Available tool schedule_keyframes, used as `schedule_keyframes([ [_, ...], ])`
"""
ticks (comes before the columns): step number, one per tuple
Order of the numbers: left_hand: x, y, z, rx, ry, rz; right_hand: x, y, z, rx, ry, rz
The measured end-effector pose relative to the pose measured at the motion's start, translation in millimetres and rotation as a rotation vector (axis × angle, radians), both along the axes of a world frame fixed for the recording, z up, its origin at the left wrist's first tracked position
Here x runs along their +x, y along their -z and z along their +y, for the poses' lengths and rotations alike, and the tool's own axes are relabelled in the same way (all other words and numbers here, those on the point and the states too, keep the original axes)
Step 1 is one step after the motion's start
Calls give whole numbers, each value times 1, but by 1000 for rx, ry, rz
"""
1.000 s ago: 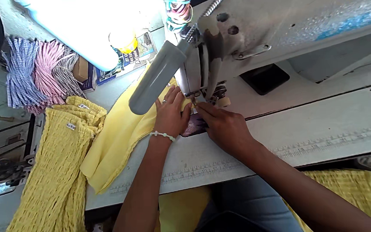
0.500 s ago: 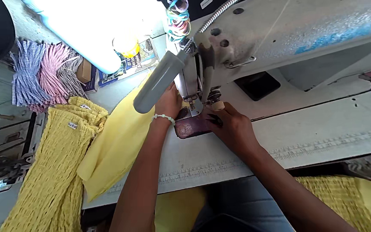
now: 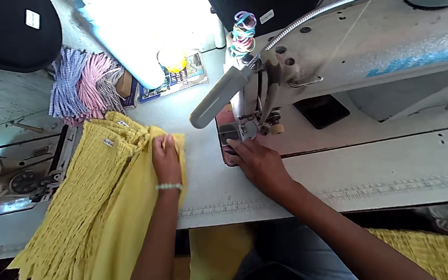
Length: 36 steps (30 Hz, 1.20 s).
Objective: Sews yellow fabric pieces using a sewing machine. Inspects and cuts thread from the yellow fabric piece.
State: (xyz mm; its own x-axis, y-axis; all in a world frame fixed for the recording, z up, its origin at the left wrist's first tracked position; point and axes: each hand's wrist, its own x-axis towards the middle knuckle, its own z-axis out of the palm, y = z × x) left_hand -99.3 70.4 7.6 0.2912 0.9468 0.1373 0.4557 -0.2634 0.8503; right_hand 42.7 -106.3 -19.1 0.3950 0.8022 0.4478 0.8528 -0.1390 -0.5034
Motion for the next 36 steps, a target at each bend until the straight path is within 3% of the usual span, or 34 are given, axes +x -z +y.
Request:
schedule_keyframes([
  [4, -30, 3, -64, -84, -37, -197, -30, -7, 21, -19, -62, -35],
  [8, -43, 8, -85, -82, 48, -236, -46, -9, 25, -60, -97, -107],
  [10, -53, 2, -77, -57, 152, -62, -46, -8, 18, -63, -72, -94],
  [14, -76, -11, -37, 305, 323, 602, -36, -10, -5, -30, 44, 94],
  [16, -81, -15, -18, 304, 408, 720, -40, -17, -17, 42, 49, 236],
  [20, -77, -28, -22, 242, 541, 575, -70, -35, -21, 97, -132, 584],
  [25, -72, -46, -68, -45, 739, -61, -83, -34, -8, 146, -111, 743],
  [28, -65, -45, -85, -58, 751, -259, -77, -37, -15, 248, -151, 810],
  [32, -55, -51, -98, 107, 758, -299, -60, -48, -37, 320, -273, 881],
  [36, -49, -63, -107, 442, 806, -177, -32, -55, -69, 290, -349, 1000],
])
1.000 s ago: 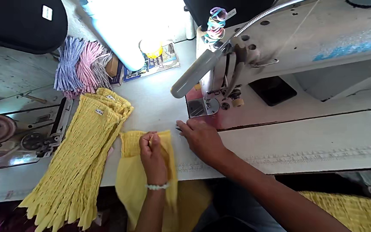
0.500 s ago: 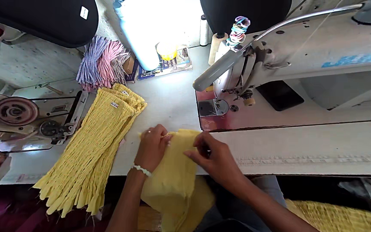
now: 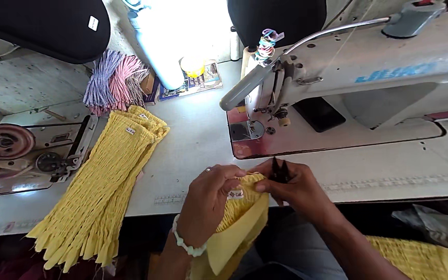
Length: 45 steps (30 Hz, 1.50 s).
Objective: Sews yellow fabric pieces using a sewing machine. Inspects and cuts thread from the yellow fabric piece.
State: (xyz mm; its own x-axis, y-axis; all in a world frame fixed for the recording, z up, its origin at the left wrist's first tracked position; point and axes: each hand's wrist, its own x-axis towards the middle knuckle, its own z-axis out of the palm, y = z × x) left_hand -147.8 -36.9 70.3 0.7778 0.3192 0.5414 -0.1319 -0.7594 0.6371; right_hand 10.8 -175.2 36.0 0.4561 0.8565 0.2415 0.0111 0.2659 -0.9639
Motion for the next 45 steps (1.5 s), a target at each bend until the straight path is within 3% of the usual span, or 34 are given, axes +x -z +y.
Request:
schedule_keyframes([
  [3, 0, -4, -5, 155, 3, -45, 30, 0, -23, 20, 83, 74],
  [9, -24, -4, -2, 154, -18, -48, 89, 8, -67, 85, 301, 403],
  [16, -23, 12, -16, 180, 47, 48, 41, 5, -75, -31, -283, 436],
  [19, -26, 13, -20, 132, 14, 87, 28, 8, -76, 10, -367, 390],
  [25, -31, 21, -23, 84, 14, 143, 28, 8, -77, -19, -138, 362],
  [29, -32, 31, -29, 126, 9, 60, 22, 12, -78, -8, -179, 390],
  [36, -52, 37, -23, -53, -97, 3, 25, 18, -83, -35, 20, 144],
  [41, -32, 35, -36, 126, -171, 174, 11, 18, -65, -38, 30, 133],
  [45, -12, 36, -49, 73, -136, 76, 0, 20, -56, -15, 15, 214],
])
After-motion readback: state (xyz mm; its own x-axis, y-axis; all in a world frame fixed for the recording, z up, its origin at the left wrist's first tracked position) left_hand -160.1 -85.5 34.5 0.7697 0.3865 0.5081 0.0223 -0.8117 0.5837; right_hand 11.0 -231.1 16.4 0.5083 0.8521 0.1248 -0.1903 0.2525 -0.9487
